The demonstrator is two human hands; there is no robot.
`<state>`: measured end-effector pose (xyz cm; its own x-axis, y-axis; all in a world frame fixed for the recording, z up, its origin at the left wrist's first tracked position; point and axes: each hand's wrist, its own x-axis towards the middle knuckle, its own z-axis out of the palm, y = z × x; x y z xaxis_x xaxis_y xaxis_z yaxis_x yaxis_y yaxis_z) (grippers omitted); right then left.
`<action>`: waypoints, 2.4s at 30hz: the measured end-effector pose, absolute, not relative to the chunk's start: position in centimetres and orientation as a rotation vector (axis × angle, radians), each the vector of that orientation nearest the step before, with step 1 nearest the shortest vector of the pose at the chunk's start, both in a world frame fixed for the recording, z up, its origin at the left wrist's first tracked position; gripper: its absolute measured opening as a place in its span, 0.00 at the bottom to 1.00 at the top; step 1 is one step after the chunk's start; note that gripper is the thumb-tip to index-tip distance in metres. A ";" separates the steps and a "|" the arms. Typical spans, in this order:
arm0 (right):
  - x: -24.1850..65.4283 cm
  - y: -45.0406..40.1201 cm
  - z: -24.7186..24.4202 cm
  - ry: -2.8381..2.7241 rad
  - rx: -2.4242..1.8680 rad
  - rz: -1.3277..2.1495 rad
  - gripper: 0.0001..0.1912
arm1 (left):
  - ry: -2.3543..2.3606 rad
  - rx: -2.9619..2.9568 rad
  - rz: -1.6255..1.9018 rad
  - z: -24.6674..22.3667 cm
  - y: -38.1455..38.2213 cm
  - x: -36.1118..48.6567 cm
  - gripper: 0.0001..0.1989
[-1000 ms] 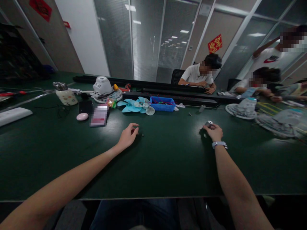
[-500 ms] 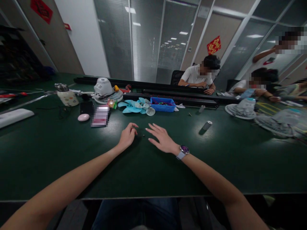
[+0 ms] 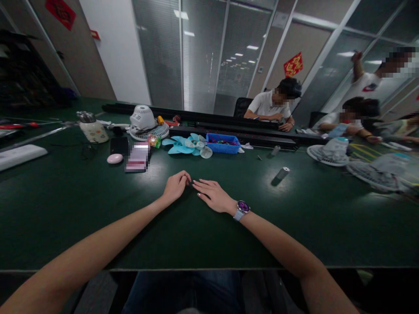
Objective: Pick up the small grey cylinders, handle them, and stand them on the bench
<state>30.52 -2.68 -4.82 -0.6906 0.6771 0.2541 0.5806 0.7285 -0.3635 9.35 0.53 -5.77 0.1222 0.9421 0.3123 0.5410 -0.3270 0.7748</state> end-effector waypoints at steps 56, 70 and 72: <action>58.6 2.8 -5.4 -1.049 -1.730 -0.347 0.10 | 1.460 1.987 0.949 -5.4 0.4 9.5 0.15; 54.7 3.5 -6.1 -0.942 -1.649 0.046 0.25 | 1.424 2.025 0.938 -5.5 0.4 9.5 0.15; 50.6 3.2 -5.3 -1.080 -1.515 0.166 0.26 | 1.429 2.031 0.933 -5.5 0.5 9.4 0.15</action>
